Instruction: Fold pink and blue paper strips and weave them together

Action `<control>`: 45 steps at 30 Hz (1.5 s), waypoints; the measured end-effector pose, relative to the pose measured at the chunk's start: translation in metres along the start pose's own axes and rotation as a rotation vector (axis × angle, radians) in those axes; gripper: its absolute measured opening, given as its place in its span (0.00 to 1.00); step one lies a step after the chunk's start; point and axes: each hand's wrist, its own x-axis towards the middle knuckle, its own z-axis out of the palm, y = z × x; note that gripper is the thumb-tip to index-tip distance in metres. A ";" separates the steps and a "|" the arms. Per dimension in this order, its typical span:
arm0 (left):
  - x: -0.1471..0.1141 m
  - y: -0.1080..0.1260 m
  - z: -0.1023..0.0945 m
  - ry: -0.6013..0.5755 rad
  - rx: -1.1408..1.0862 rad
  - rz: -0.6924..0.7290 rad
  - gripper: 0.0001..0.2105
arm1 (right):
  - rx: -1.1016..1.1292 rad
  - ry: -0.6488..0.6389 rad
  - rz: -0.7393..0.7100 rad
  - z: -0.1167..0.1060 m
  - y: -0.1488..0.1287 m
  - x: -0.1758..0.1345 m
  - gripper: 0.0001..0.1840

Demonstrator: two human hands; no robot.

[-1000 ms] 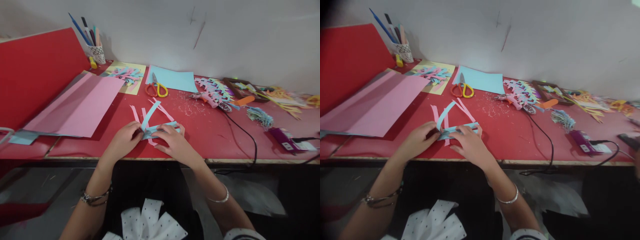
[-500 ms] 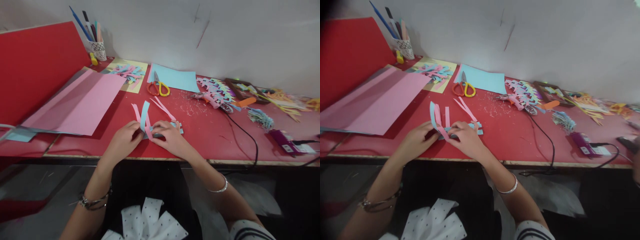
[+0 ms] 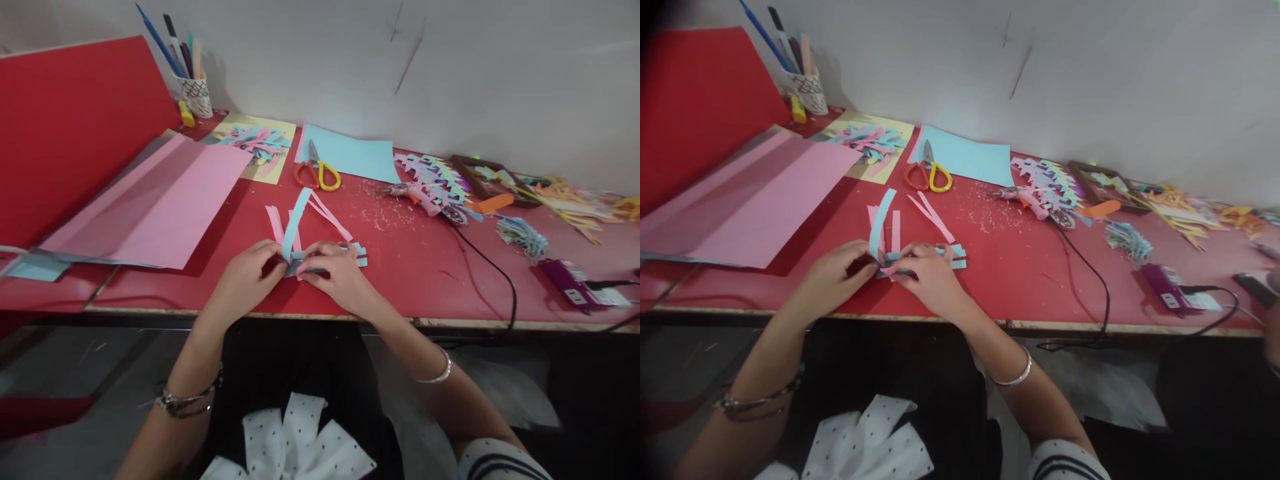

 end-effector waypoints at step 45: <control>-0.006 0.001 0.007 0.075 0.380 0.032 0.12 | -0.120 -0.121 -0.057 -0.010 0.013 0.011 0.16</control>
